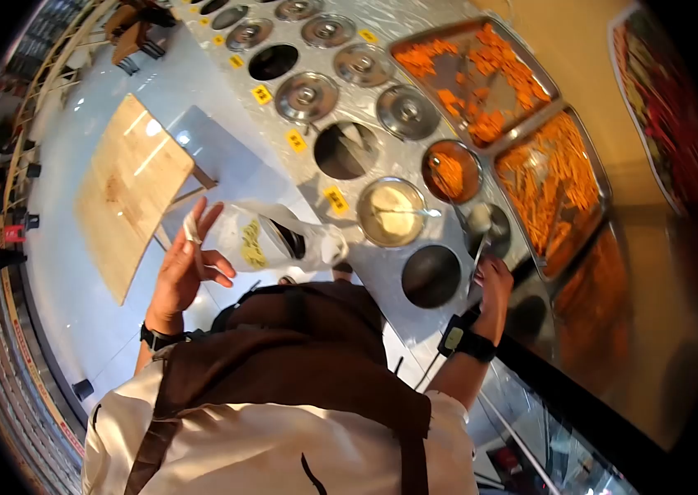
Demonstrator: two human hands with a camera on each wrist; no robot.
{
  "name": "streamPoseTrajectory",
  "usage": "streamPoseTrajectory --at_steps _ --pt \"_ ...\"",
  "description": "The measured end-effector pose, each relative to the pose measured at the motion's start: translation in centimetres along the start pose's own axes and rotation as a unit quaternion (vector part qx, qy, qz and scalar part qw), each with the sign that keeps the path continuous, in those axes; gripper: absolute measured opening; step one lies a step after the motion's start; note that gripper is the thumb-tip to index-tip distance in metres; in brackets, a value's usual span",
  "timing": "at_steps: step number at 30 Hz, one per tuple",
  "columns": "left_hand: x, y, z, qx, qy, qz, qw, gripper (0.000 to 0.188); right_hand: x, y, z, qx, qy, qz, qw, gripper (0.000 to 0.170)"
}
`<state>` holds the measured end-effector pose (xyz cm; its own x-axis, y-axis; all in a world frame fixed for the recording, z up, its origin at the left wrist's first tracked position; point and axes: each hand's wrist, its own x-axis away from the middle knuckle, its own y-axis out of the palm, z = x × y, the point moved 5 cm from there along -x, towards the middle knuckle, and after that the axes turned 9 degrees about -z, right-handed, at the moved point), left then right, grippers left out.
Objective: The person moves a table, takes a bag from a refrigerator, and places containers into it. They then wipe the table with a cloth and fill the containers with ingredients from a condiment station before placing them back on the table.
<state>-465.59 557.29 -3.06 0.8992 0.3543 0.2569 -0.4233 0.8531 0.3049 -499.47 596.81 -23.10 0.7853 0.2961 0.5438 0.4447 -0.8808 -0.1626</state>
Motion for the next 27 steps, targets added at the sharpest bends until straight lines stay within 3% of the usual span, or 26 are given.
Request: streamPoseTrajectory --at_steps 1,3,5,7,8,9,10,11,12,13,14,15,17,19,20,21,22,23,24,25,27 --pt "0.0 0.2 0.0 0.007 0.002 0.002 1.000 0.065 1.1 -0.2 -0.3 -0.051 -0.001 -0.024 0.998 0.035" --pt "-0.2 0.4 0.1 0.007 0.005 -0.010 1.000 0.065 2.1 0.2 0.4 -0.298 -0.044 -0.042 0.953 0.037" --pt "-0.3 0.5 0.0 0.007 0.006 -0.020 1.000 0.065 3.7 1.9 0.2 -0.334 -0.033 -0.032 0.942 0.038" --pt "-0.1 0.3 0.2 0.000 0.010 -0.016 1.000 0.065 4.2 4.3 0.6 -0.369 -0.154 -0.038 0.916 0.037" --pt "-0.1 0.6 0.3 0.005 0.007 -0.023 1.000 0.065 7.1 8.8 -4.8 -0.341 -0.174 -0.096 0.919 0.036" --pt "-0.2 0.7 0.4 0.009 0.005 -0.030 0.999 0.064 7.0 12.0 -5.6 -0.407 -0.092 -0.253 0.873 0.035" --pt "-0.2 0.7 0.3 0.016 0.008 -0.044 0.999 0.064 10.7 16.6 -10.8 -0.492 -0.072 -0.353 0.793 0.036" --pt "-0.1 0.8 0.3 0.015 0.009 -0.055 0.998 0.064 8.6 18.8 -8.6 -0.378 0.018 -0.364 0.851 0.039" --pt "0.0 0.8 0.4 0.011 0.009 -0.057 0.998 0.064 8.7 23.2 -11.1 -0.196 -0.183 -0.621 0.737 0.040" --pt "0.1 1.0 0.4 0.009 0.009 -0.062 0.998 0.064 9.2 27.5 -12.2 0.112 -0.158 -0.594 0.781 0.037" --pt "0.3 1.0 0.5 0.007 0.012 -0.061 0.998 0.064 10.5 31.3 -12.2 0.188 -0.182 -0.628 0.733 0.035" --pt "0.5 1.0 0.6 0.007 0.012 -0.056 0.998 0.064 11.0 34.2 -11.3 0.239 -0.205 -0.626 0.714 0.034" --pt "1.0 1.2 0.8 0.005 0.012 -0.051 0.999 0.065 12.2 36.4 -12.4 0.323 -0.275 -0.539 0.728 0.032" --pt "1.7 0.6 1.1 -0.018 0.014 0.018 1.000 0.072 10.5 36.6 -12.9 0.223 -0.308 -0.563 0.734 0.031" --pt "2.1 0.2 0.9 -0.023 0.011 0.040 0.999 0.072 8.6 35.2 -13.2 0.108 -0.178 -0.579 0.788 0.026" --pt "2.5 -0.1 0.6 -0.021 0.012 0.038 0.999 0.072 5.1 33.8 -12.9 0.061 -0.151 -0.551 0.819 0.028" --pt "2.8 -0.5 0.3 -0.008 0.013 0.050 0.999 0.073 1.9 31.4 -13.4 0.064 -0.132 -0.459 0.876 0.023" --pt "3.0 -0.7 0.1 0.006 0.015 0.064 0.998 0.074 -1.7 29.1 -13.8 0.089 -0.177 -0.353 0.914 0.022" --pt "3.1 -0.7 -0.1 0.006 0.011 0.084 0.996 0.076 -6.0 26.1 -13.7 0.241 -0.358 -0.165 0.887 0.022" --pt "3.3 -0.6 -0.3 0.009 0.013 0.087 0.996 0.076 -9.2 23.9 -13.5 0.319 -0.336 -0.074 0.883 0.025" --pt "3.1 -0.6 -0.5 -0.002 0.000 0.094 0.996 0.076 -12.9 22.4 -14.8 0.421 -0.279 0.010 0.863 0.037"
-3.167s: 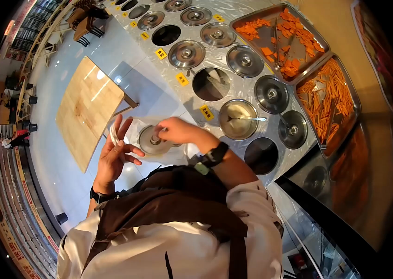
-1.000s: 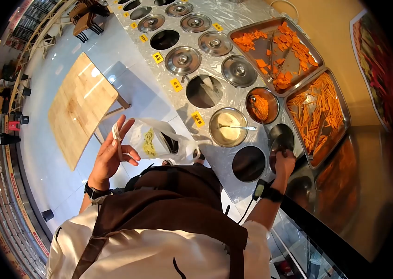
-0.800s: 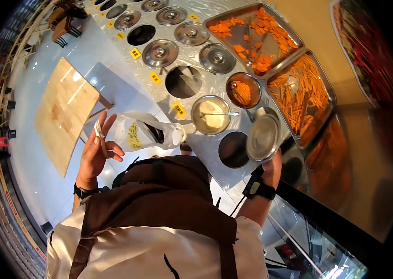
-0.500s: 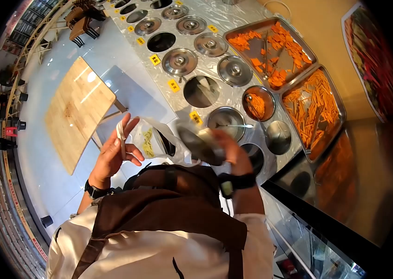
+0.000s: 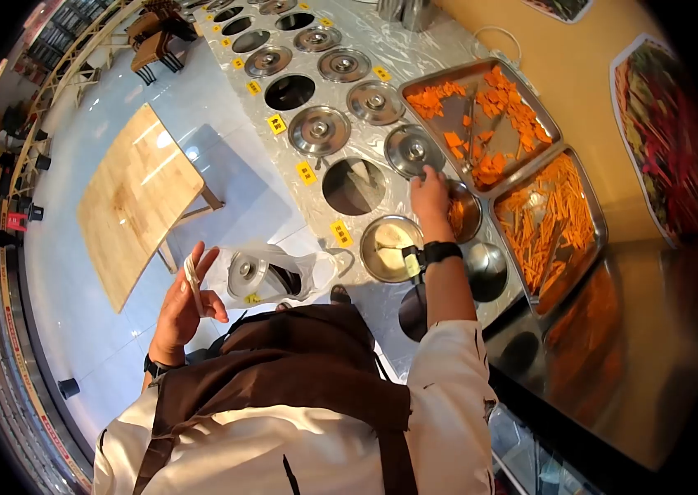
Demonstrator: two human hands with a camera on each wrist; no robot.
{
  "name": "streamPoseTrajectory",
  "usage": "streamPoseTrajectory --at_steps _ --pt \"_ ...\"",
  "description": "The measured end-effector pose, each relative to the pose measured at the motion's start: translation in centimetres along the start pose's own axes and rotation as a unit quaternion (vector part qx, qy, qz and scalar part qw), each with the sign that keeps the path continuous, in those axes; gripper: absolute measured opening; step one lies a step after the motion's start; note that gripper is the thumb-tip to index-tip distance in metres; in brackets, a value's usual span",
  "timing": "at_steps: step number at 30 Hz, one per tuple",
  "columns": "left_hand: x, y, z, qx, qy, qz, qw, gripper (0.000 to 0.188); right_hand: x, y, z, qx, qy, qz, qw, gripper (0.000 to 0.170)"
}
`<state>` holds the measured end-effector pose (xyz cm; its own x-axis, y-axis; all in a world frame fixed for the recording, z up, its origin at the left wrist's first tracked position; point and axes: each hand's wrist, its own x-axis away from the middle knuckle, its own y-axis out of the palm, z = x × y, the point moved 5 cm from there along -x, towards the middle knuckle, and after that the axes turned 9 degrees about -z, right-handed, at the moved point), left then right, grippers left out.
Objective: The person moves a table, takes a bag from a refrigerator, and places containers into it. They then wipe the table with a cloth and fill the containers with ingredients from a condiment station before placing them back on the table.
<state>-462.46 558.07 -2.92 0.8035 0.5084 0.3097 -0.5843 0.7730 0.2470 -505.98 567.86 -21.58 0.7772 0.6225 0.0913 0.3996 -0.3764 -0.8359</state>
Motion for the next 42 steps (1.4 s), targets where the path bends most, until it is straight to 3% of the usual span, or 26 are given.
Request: streamPoseTrajectory --at_steps 6,8,10,14,16,18,20,21,22,23,24,26,28,30,32,34,35,36,38,40,42 --pt "0.0 0.3 0.9 0.006 0.008 0.013 1.000 0.075 -7.7 2.5 -1.2 0.097 -0.077 -0.007 0.992 0.051" --pt "0.2 0.1 1.1 0.024 0.018 -0.014 0.999 0.066 -8.6 3.2 -1.6 0.120 -0.105 0.006 0.987 0.048" --pt "0.5 -0.2 1.1 0.028 0.025 0.003 0.999 0.066 -8.8 3.9 -2.2 0.182 -0.128 -0.062 0.973 0.034" --pt "0.6 -0.6 0.7 0.050 0.029 0.025 0.998 0.065 -10.2 4.1 -2.3 0.207 -0.141 -0.043 0.967 0.020" --pt "0.5 -0.5 0.9 0.052 0.026 0.030 0.998 0.065 -10.6 4.5 -1.2 0.151 -0.072 -0.096 0.981 0.010" --pt "0.1 -0.8 0.9 0.052 0.019 0.027 0.998 0.065 -10.1 4.0 -1.1 0.176 -0.089 -0.072 0.978 0.015" --pt "-0.4 -1.2 0.9 0.051 0.023 0.009 0.998 0.065 -8.5 2.4 -1.3 0.013 -0.149 0.027 0.988 0.019" --pt "-0.9 -1.5 0.8 0.053 0.017 0.005 0.998 0.065 -8.4 2.6 -0.8 -0.089 -0.145 -0.052 0.984 0.027" --pt "-1.4 -1.6 0.9 0.058 0.018 -0.003 0.998 0.065 -6.5 1.3 -2.1 -0.086 -0.136 -0.055 0.985 0.027" --pt "-1.7 -1.8 0.7 0.063 0.017 -0.012 0.998 0.065 -3.3 0.1 -5.0 -0.261 -0.100 -0.161 0.946 0.030" --pt "-2.1 -2.0 0.4 0.068 0.006 -0.015 0.998 0.065 -0.2 -0.6 -7.9 -0.428 -0.060 -0.254 0.865 0.033" --pt "-3.6 -2.5 0.3 0.073 0.010 -0.047 0.996 0.066 4.5 -0.3 -12.0 -0.450 -0.046 -0.412 0.791 0.035" --pt "-4.7 -2.9 0.6 0.065 0.004 -0.072 0.995 0.066 7.7 3.3 -15.9 -0.318 -0.241 -0.495 0.772 0.033" --pt "-5.8 -3.1 1.4 0.059 0.001 -0.099 0.993 0.067 11.4 6.0 -21.5 -0.264 -0.276 -0.585 0.715 0.031" --pt "-6.5 -3.8 2.0 0.055 0.004 -0.119 0.991 0.067 13.4 10.4 -24.7 -0.265 -0.294 -0.569 0.721 0.030" --pt "-7.0 -5.0 2.5 0.051 0.005 -0.131 0.990 0.068 13.5 11.8 -27.2 -0.231 -0.433 -0.380 0.784 0.030" --pt "-7.2 -5.8 2.8 0.051 0.012 -0.129 0.990 0.068 13.1 11.9 -27.8 -0.235 -0.500 -0.286 0.783 0.024" --pt "-7.3 -6.7 3.2 0.050 0.020 -0.126 0.991 0.069 12.2 11.0 -28.7 -0.236 -0.498 -0.284 0.785 0.024" --pt "-7.3 -8.8 3.2 0.055 0.012 -0.119 0.991 0.070 8.8 10.0 -28.4 -0.293 -0.216 -0.464 0.808 0.020" --pt "-7.5 -10.6 3.3 0.079 0.002 -0.111 0.991 0.071 2.9 11.5 -25.1 -0.357 -0.177 -0.357 0.845 0.019" --pt "-7.7 -11.9 3.2 0.094 -0.003 -0.112 0.989 0.072 -2.6 12.0 -21.5 -0.190 -0.147 -0.155 0.958 0.027"
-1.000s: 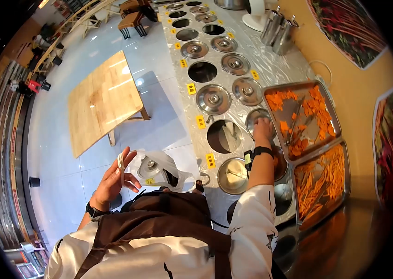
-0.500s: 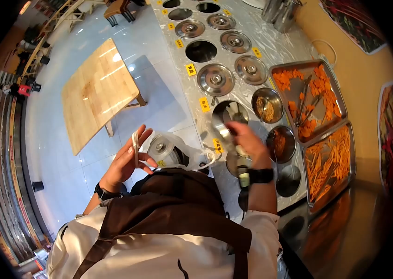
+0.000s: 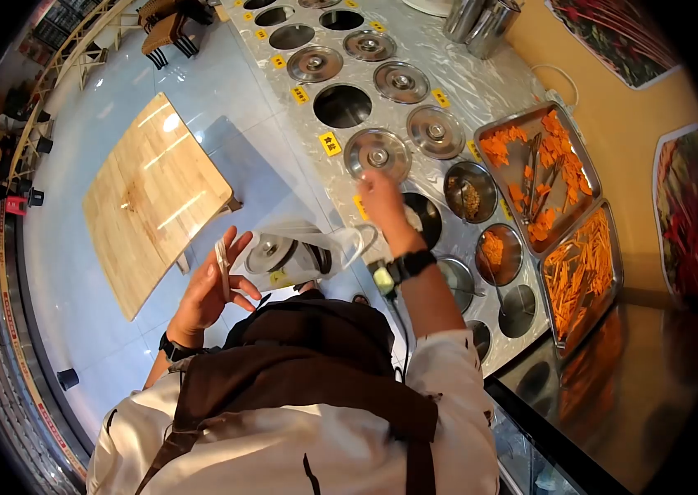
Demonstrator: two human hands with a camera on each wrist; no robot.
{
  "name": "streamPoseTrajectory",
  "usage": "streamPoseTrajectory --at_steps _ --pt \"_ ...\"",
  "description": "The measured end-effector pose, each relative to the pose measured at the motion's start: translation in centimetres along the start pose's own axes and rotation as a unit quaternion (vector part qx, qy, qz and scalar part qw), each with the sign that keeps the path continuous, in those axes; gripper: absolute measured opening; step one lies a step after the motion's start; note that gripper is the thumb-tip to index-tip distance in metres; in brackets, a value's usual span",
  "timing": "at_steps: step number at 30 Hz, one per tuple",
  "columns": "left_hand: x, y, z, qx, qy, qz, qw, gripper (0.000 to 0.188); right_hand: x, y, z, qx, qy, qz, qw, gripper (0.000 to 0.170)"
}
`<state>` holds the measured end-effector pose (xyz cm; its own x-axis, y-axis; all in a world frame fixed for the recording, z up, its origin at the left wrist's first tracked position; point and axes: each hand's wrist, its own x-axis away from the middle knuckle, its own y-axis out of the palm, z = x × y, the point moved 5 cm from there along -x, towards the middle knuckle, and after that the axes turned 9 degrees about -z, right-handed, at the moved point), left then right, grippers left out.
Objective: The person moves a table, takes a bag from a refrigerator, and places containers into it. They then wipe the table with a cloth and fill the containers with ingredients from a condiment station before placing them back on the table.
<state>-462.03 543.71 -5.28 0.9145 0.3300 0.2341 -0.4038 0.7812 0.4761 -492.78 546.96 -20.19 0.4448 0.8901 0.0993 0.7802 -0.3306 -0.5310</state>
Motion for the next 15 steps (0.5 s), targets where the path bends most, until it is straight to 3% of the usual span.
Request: streamPoseTrajectory --at_steps 2,6,8,13,14,15 --pt "0.0 -1.2 0.2 0.001 -0.002 -0.001 1.000 0.072 -3.3 -1.1 2.2 0.254 0.008 0.120 0.960 0.034" --pt "0.2 -3.2 1.7 -0.016 0.000 0.009 1.000 0.073 -6.9 -0.3 3.1 0.290 0.019 0.090 0.952 0.040" --pt "0.4 -4.5 2.3 -0.034 -0.008 0.050 0.998 0.078 -8.3 0.2 3.6 0.378 0.059 0.038 0.923 0.039" --pt "1.0 -7.2 2.8 -0.022 -0.013 0.060 0.998 0.078 -8.5 -0.7 2.3 0.353 -0.053 0.074 0.931 0.034" --pt "1.1 -7.7 3.0 -0.018 -0.011 0.063 0.998 0.078 -8.5 -1.5 3.0 0.100 0.036 0.052 0.993 0.033" --pt "1.1 -8.3 3.2 -0.015 -0.010 0.061 0.998 0.078 -7.9 -1.3 2.8 -0.160 0.121 0.025 0.979 0.032"
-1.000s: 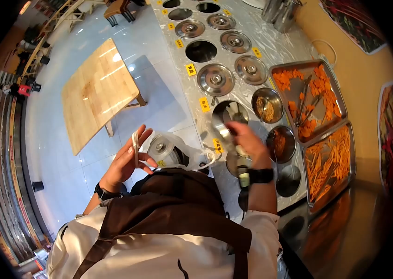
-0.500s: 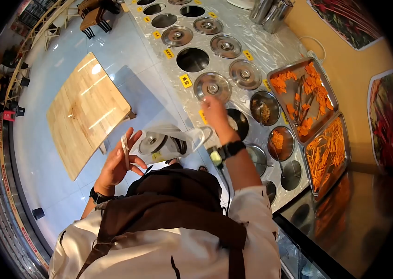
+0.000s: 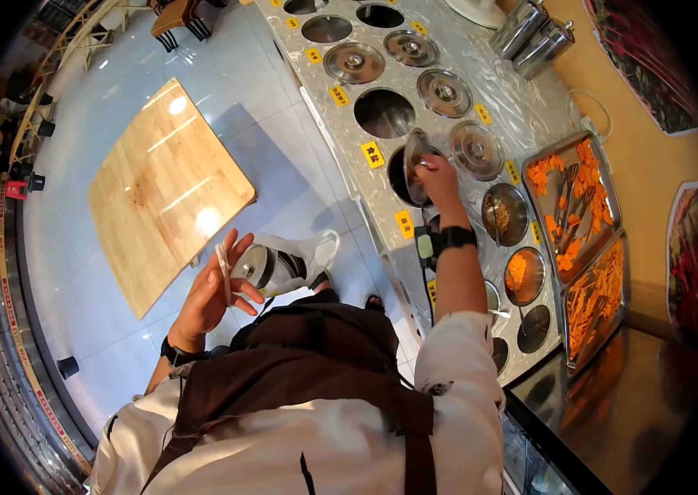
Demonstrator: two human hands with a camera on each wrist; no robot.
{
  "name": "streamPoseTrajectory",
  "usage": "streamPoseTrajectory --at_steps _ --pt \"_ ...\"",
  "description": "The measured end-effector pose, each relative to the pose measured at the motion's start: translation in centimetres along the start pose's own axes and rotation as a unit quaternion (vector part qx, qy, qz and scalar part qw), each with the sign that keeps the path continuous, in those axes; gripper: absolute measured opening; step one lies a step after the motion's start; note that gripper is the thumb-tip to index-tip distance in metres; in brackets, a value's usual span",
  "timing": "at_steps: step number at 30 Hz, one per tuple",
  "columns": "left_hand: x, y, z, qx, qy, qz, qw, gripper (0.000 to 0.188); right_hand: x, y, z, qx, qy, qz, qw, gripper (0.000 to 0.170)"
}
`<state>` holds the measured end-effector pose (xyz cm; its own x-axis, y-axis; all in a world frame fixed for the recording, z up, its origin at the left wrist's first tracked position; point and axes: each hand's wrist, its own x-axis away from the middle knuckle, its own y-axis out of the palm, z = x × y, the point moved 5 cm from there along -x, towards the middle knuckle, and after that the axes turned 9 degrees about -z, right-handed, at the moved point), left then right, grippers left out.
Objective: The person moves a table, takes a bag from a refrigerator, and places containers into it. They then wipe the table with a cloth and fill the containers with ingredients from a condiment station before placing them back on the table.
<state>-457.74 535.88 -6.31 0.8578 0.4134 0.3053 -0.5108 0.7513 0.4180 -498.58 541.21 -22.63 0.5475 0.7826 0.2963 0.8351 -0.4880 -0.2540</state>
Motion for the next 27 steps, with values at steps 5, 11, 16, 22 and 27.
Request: streamPoseTrajectory --at_steps 5,11,16,22,27 --pt "-0.7 -1.2 0.8 0.013 0.003 -0.066 0.998 0.078 8.2 9.6 -8.3 0.067 -0.016 -0.410 0.910 0.038" --pt "-1.1 -1.8 3.0 0.005 0.012 -0.138 0.990 0.082 11.1 27.5 -7.5 0.155 -0.021 -0.539 0.827 0.036" --pt "-1.3 -4.5 3.6 0.003 0.039 -0.119 0.992 0.082 10.8 27.8 -11.2 0.149 -0.193 -0.395 0.885 0.030" --pt "-2.7 -6.1 4.2 0.045 0.046 -0.118 0.991 0.077 1.8 9.8 -6.4 -0.116 0.010 -0.161 0.980 0.021" --pt "-4.7 -7.5 4.8 0.033 0.046 -0.098 0.994 0.075 -5.6 -7.4 0.8 0.378 -0.011 0.205 0.903 0.028"
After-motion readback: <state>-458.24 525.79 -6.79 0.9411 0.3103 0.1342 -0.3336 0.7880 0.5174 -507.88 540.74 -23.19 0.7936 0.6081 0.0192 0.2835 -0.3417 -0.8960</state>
